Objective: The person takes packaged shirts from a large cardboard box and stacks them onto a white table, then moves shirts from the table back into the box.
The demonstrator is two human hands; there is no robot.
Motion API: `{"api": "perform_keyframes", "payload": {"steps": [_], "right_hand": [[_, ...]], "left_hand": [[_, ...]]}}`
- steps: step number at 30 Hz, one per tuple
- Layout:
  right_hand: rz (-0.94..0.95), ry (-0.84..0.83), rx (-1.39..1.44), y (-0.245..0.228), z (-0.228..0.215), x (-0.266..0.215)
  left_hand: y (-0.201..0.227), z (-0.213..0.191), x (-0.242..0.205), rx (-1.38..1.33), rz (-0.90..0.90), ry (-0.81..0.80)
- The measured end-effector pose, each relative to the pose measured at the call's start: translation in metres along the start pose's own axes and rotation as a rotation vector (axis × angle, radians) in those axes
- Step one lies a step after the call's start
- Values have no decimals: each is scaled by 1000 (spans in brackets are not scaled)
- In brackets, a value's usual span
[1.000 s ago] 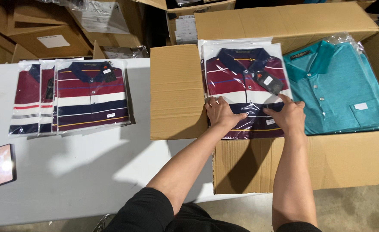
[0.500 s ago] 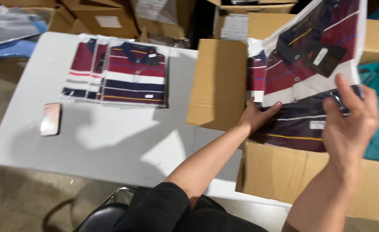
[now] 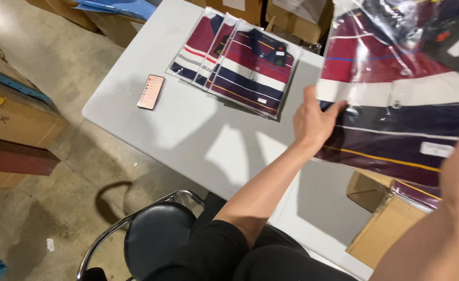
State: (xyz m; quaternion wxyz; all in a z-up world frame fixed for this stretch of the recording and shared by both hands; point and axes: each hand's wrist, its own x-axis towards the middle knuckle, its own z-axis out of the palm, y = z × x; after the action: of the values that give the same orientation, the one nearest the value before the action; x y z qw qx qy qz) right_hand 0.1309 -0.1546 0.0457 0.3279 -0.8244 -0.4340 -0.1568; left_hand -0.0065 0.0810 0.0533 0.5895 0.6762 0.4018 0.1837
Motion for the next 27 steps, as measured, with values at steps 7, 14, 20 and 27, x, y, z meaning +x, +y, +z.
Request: {"api": "perform_keyframes", "payload": {"steps": [7, 14, 20, 27], "right_hand": [[27, 210, 2, -102, 102, 48], [426, 77, 42, -140, 244, 54], [605, -109, 63, -116, 346, 57], [765, -215, 40, -70, 420, 82]], "left_hand": [[-50, -102, 64, 383, 238, -83], [-99, -171, 125, 664, 44, -171], [-138, -198, 203, 787, 109, -180], [-153, -195, 281, 784, 227, -207]]}}
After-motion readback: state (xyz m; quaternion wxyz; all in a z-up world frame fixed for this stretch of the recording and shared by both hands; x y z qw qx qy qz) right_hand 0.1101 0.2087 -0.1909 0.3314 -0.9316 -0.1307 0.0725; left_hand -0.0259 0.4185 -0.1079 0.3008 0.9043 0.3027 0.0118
